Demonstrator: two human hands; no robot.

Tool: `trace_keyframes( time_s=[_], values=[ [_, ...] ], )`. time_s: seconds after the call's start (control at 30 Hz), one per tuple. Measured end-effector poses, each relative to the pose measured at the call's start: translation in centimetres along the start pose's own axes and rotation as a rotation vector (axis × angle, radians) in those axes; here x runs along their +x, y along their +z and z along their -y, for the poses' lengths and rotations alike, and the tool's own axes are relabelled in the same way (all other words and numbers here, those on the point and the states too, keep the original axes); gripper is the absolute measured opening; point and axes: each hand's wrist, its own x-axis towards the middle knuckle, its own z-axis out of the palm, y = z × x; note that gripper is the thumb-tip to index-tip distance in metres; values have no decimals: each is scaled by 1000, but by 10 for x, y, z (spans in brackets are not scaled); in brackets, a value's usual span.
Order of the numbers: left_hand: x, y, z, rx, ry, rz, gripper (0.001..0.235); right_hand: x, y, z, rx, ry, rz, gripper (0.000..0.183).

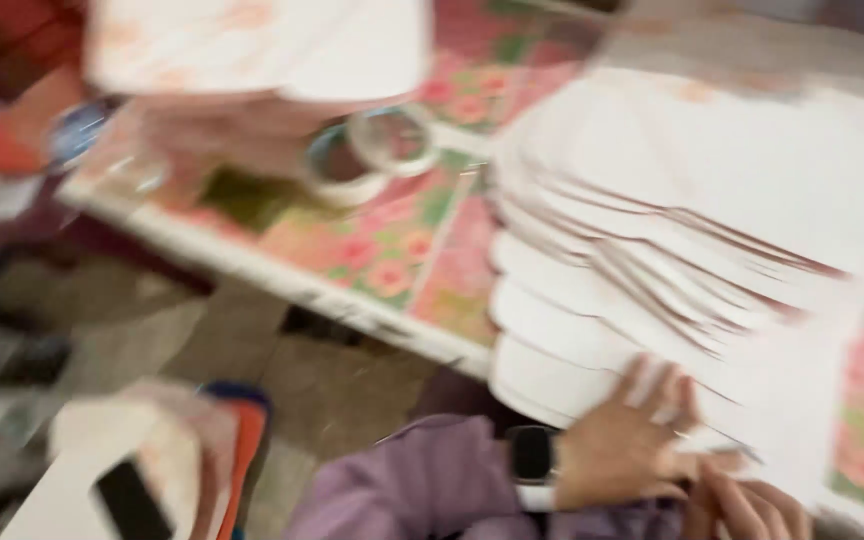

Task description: The person applies clear adhesive tape to the edges of a stack of white, irregularly shaped paper cutouts. They use a roll of tape in their right hand to secure the edges of the top cutout while holding the stack steady with their left hand.

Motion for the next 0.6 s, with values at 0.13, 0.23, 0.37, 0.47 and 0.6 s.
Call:
trace_keyframes(
  time_s=[0.13,0.23,0.37,0.47,0.6],
  values=[
    [-2,-53,35,-447,141,36,48,63,-16,40,-160,184,-39,10],
    [-5,-82,52,-471,76,25,35,43,-20,23,-171,369,-96,16],
    [-18,-76,60,-423,88,-12,34,39,-27,20,-174,470,-24,18],
    [-22,-71,57,-358,98,-79,34,38,-26,19,-233,440,-43,18],
    [-21,-68,58,-353,103,-115,33,47,-31,11,-364,360,-143,18]
  ],
)
